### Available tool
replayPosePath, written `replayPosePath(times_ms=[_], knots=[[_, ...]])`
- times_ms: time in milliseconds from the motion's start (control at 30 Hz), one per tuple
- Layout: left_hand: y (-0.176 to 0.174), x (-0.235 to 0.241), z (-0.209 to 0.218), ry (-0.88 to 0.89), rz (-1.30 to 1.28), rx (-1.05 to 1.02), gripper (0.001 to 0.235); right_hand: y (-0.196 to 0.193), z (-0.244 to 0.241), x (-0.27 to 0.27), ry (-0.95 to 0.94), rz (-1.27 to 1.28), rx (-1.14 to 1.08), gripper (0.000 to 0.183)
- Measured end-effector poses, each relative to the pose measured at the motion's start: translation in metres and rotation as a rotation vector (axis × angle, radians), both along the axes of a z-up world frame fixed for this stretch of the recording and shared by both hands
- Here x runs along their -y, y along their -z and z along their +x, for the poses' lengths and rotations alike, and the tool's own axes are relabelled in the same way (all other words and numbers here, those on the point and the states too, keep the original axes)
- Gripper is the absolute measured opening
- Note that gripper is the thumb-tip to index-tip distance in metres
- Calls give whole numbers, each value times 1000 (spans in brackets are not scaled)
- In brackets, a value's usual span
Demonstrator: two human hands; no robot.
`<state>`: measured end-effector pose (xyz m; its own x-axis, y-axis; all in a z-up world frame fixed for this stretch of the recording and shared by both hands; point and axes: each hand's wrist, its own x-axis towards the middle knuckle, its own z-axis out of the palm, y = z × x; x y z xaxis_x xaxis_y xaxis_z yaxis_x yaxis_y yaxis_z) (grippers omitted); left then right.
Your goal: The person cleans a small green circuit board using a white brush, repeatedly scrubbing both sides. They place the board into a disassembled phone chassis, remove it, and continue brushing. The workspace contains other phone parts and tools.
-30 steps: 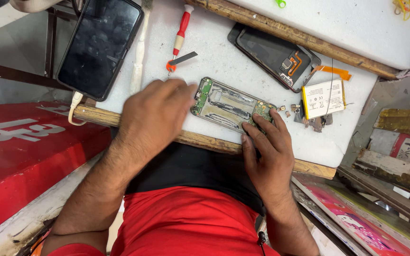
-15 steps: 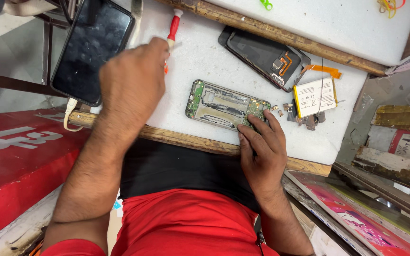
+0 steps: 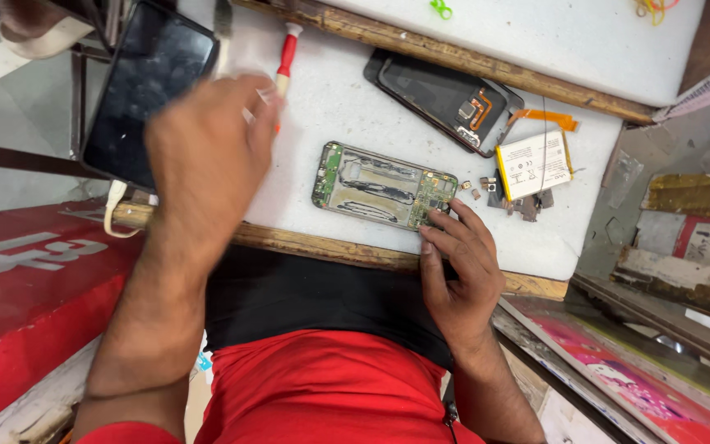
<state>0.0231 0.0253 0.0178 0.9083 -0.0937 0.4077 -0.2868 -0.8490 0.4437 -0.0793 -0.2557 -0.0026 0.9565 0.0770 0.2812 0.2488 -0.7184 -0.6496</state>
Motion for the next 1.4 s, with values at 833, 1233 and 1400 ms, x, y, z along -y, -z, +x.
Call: replayPosePath(times_ms=[833,1233,1400], knots=[[-15,41,-14,411,203,-296,56,2,10,64,356,-36,-52,15],[14,156,14,638,204,-185,23,2,7,18,-8,-343,-60,30],[25,167,16,651,186,-189,23,3,7,19,-48,-359,-71,29]])
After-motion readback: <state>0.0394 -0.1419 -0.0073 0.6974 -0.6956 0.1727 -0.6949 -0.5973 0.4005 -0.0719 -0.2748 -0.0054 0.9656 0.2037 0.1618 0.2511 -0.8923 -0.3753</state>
